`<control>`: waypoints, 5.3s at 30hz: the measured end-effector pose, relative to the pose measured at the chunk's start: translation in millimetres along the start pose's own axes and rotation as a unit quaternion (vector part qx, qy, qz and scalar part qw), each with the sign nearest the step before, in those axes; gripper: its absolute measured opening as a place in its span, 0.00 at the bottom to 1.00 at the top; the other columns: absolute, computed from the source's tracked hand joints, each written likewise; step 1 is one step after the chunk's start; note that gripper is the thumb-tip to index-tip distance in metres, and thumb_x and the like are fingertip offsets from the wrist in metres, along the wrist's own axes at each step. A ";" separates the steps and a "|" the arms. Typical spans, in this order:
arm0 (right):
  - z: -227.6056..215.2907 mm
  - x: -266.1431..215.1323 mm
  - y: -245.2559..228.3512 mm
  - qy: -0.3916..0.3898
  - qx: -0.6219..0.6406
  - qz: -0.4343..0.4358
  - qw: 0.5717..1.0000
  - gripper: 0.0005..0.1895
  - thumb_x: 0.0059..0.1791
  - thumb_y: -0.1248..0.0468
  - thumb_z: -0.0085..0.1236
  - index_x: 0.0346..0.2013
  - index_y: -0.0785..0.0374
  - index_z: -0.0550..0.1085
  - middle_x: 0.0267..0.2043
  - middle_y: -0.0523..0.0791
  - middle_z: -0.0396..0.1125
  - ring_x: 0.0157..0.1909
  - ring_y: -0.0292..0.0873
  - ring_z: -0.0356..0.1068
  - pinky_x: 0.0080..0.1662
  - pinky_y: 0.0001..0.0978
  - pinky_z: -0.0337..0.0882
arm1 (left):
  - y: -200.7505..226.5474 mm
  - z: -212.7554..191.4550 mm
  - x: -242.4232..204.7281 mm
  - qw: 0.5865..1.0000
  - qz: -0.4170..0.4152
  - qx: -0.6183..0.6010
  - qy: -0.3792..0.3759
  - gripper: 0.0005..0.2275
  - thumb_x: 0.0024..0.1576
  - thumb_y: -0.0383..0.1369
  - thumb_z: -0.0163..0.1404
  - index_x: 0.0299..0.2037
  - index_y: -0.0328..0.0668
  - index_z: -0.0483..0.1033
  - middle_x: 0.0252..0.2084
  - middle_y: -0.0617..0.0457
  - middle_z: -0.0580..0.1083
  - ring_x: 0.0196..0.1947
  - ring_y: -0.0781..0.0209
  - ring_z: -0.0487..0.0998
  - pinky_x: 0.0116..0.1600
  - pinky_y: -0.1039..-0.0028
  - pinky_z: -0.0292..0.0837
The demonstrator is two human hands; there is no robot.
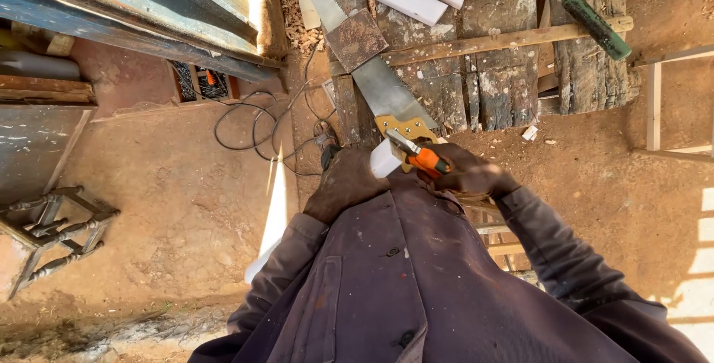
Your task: Assembling a frame structure from white plastic profiles using a hand saw, hammer, and pliers on a workbench.
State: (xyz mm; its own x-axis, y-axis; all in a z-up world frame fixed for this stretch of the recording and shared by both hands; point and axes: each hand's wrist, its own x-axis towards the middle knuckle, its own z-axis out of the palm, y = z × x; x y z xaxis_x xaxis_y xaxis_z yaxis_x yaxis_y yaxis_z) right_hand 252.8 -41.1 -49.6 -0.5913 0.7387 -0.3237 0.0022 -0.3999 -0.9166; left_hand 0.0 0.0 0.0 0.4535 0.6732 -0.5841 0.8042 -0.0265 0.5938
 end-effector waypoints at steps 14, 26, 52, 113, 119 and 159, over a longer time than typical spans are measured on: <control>-72.4 40.1 66.9 0.186 -0.098 0.080 0.974 0.06 0.45 0.70 0.58 0.35 0.68 0.72 0.25 0.55 0.68 0.27 0.52 0.75 0.27 0.43 0.77 | -62.8 26.5 41.4 0.998 -0.032 0.000 0.060 0.26 0.42 0.47 0.56 0.45 0.32 0.80 0.36 0.34 0.80 0.44 0.31 0.82 0.46 0.47 0.78; -117.7 80.8 96.0 0.172 -0.169 0.200 0.950 0.30 0.47 0.68 0.57 0.60 0.80 0.60 0.22 0.51 0.62 0.12 0.39 0.54 0.17 0.38 0.57 | -40.0 6.5 15.8 0.996 -0.086 0.017 0.000 0.29 0.42 0.48 0.56 0.50 0.36 0.78 0.42 0.36 0.80 0.52 0.34 0.80 0.54 0.46 0.76; -199.4 -21.4 153.2 0.414 -0.612 -0.014 0.674 0.35 0.42 0.48 0.69 0.60 0.63 0.76 0.45 0.53 0.67 0.46 0.59 0.71 0.44 0.51 0.71 | -53.1 30.3 25.9 0.996 -0.088 -0.020 -0.001 0.29 0.41 0.45 0.57 0.51 0.34 0.78 0.40 0.36 0.79 0.49 0.33 0.81 0.49 0.47 0.77; -148.8 142.3 109.1 0.186 -0.464 -0.038 0.865 0.08 0.43 0.68 0.61 0.22 0.63 0.70 0.16 0.52 0.62 0.20 0.56 0.67 0.27 0.49 0.65 | -102.6 54.4 33.4 0.990 -0.130 -0.047 -0.007 0.30 0.41 0.50 0.62 0.49 0.37 0.78 0.40 0.35 0.79 0.50 0.32 0.80 0.49 0.45 0.77; -118.8 105.2 83.3 0.294 -0.026 -0.108 0.949 0.07 0.46 0.69 0.55 0.22 0.61 0.72 0.15 0.44 0.59 0.12 0.38 0.60 0.19 0.34 0.64 | -89.9 45.9 34.9 0.994 -0.108 -0.029 -0.014 0.28 0.43 0.48 0.61 0.50 0.36 0.78 0.41 0.34 0.80 0.50 0.32 0.80 0.50 0.45 0.77; -146.2 162.2 104.2 0.193 -0.644 0.134 0.728 0.11 0.38 0.56 0.58 0.23 0.61 0.79 0.23 0.53 0.73 0.34 0.59 0.78 0.36 0.51 0.78 | -86.7 52.8 48.5 0.993 -0.111 -0.011 -0.041 0.29 0.43 0.47 0.61 0.53 0.36 0.78 0.42 0.36 0.80 0.50 0.34 0.81 0.51 0.45 0.77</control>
State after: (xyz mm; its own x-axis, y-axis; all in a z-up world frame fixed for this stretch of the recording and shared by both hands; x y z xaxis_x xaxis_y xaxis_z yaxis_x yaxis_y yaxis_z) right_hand 275.0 116.4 -231.9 -0.1593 0.9249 -0.3454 0.9772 0.0980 -0.1882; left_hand -27.4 -4.1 -109.0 0.2974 0.5976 -0.7446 0.8796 0.1318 0.4571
